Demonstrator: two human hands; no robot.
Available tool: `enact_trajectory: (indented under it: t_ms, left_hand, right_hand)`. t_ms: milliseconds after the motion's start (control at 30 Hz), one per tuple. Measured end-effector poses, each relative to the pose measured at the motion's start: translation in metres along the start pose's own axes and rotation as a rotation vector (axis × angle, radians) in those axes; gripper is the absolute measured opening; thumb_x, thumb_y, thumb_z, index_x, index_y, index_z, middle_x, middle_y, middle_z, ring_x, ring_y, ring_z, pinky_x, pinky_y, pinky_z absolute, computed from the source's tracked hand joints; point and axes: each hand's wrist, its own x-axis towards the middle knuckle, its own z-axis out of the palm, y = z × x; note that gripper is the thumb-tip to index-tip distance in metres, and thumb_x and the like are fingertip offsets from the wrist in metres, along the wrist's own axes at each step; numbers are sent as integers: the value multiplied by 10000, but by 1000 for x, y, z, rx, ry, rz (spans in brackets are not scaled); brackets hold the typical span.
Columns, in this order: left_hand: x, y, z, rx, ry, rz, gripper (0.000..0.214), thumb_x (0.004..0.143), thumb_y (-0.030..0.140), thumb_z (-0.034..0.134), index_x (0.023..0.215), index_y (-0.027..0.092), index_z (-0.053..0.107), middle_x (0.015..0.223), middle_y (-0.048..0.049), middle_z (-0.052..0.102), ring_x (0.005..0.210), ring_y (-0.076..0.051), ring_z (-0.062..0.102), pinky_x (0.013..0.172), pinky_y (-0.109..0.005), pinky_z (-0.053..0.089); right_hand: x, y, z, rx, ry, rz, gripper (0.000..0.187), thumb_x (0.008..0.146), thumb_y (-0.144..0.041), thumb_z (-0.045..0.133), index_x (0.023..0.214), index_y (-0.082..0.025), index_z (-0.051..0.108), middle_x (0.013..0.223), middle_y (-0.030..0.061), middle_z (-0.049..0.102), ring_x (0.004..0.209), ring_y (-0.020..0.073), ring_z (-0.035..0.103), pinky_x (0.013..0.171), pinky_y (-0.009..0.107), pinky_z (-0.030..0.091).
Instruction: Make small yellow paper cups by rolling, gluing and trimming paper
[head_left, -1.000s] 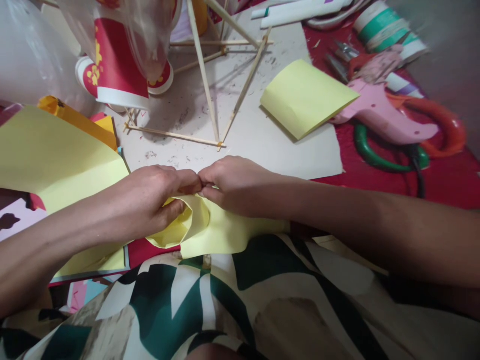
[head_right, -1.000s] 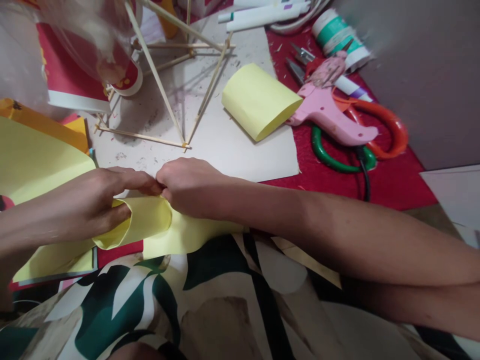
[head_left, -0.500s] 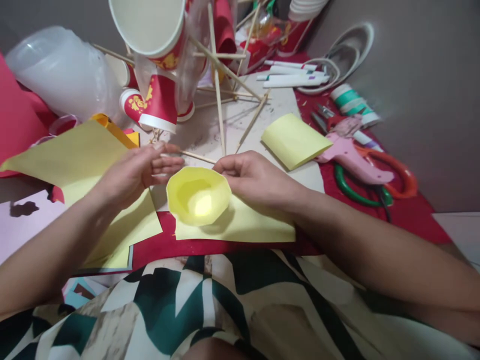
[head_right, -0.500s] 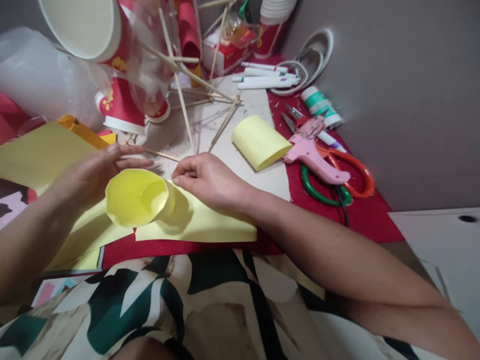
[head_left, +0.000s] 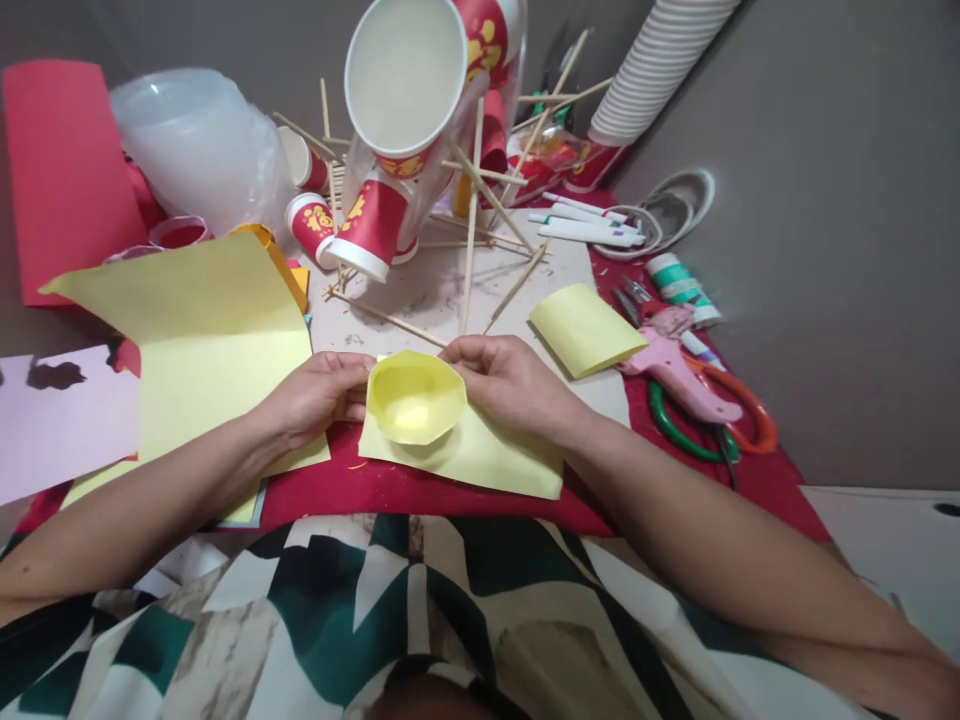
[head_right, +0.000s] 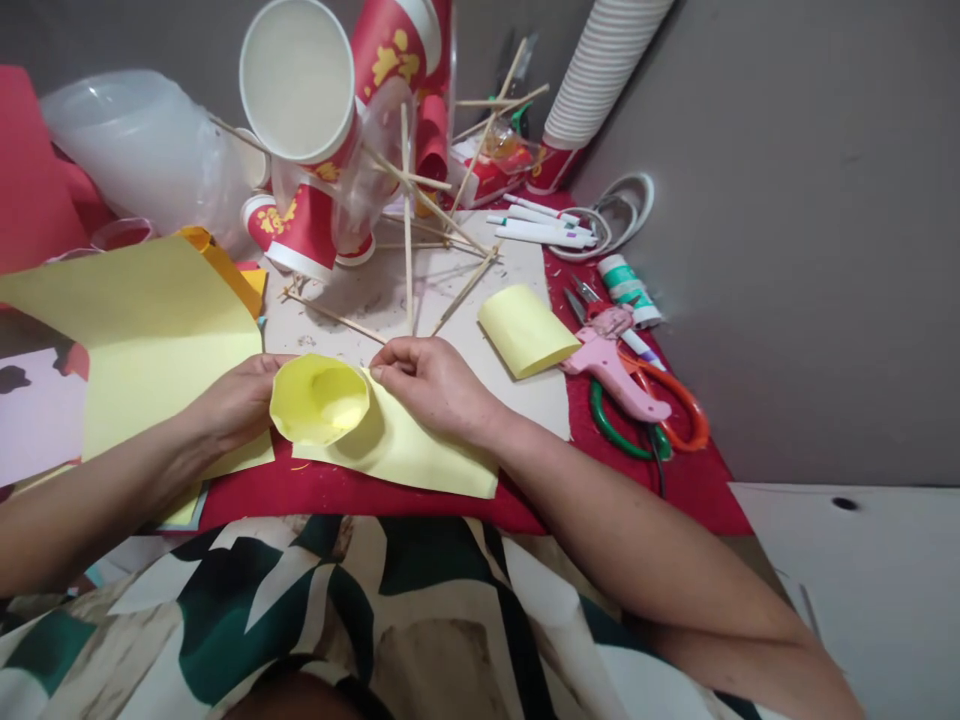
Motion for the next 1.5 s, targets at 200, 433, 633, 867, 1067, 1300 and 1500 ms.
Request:
enact_trajectory:
  t_ms: [200,433,633,867,1067,1300,1500]
  left_hand:
    - [-1,-10,1,-25,-20,-7,235,696,337,861,682,153,714,644,-18,690,549,-89,607,556,-180,527]
    - [-10,-11,1,109,-126,22,161,824,290,713,766,139,717,695,-2,696,600,-80,610,611,-175,517]
    - [-15,-16,-1,209,-214,105,252,910,263,555,710,135,639,567,41,524,506,-54,442,503,-163,347]
    - [-18,-17,-6,215,-320,46,177,861,248,531,820,169,685,680,30,605,588,-94,513,536,-196,366]
    - [-15,-18,-7,451,-218,208,224,841,272,550,739,176,725,711,29,663,662,-118,567,571,-206,387]
    - [-14,-19,-3,604,-182,244,292,849,236,492,835,206,782,731,26,707,688,-136,609,617,-228,418]
    - [-15,-21,-2,776,-147,364,326,873,200,463,890,224,787,768,4,728,704,-149,620,666,-256,444]
  right_hand:
    - [-9,-11,-10,-177,80,-141,307,892,-404,648,1051,-149,711,1026,85,752,922,197,677,802,314,522]
    - [-59,-61,-15,-712,-37,-715,472,906,-237,706,1359,-207,579,1338,112,666,1260,247,610,1053,409,501]
    - [-51,-65,8,-1079,-171,-838,279,970,-110,522,1219,-153,639,1217,84,742,1132,246,657,892,403,500]
    - [-44,-52,14,-1126,-174,-886,233,1005,-135,487,1122,-94,683,1109,88,783,1017,246,692,825,399,471]
    - [-40,-47,15,-1161,-223,-836,286,1019,-149,449,1145,-82,697,1143,89,777,1033,270,692,813,413,455]
    - [-41,-46,17,-1163,-241,-801,287,1009,-138,468,1149,-60,706,1171,102,770,1036,284,691,817,418,454]
    - [-40,-46,22,-1186,-236,-814,289,1000,-104,466,1141,-61,714,1151,86,779,1009,273,697,814,414,450]
